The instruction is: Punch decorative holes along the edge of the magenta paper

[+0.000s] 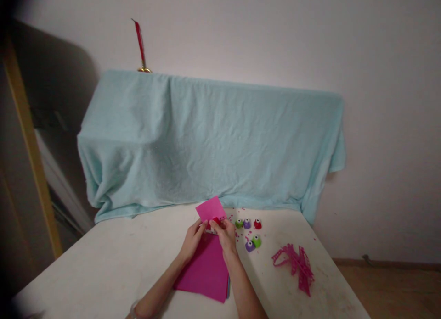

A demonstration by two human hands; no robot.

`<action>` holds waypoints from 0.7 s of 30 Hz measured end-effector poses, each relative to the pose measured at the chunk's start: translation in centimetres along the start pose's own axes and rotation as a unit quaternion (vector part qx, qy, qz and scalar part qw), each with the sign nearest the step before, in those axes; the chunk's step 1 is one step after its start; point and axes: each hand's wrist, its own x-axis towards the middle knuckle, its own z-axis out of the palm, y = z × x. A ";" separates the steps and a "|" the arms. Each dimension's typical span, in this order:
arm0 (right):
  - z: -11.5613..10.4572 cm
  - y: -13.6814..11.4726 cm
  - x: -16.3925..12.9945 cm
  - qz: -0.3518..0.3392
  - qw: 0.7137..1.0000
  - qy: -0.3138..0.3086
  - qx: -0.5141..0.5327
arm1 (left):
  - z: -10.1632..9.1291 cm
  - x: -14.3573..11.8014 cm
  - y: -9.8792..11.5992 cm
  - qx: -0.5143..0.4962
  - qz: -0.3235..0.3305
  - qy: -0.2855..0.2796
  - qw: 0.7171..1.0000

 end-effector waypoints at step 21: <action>0.5 0.2 -0.2 0.039 0.994 -0.104 0.018 | -0.4 0.6 -2.8 0.061 -0.030 0.069 0.995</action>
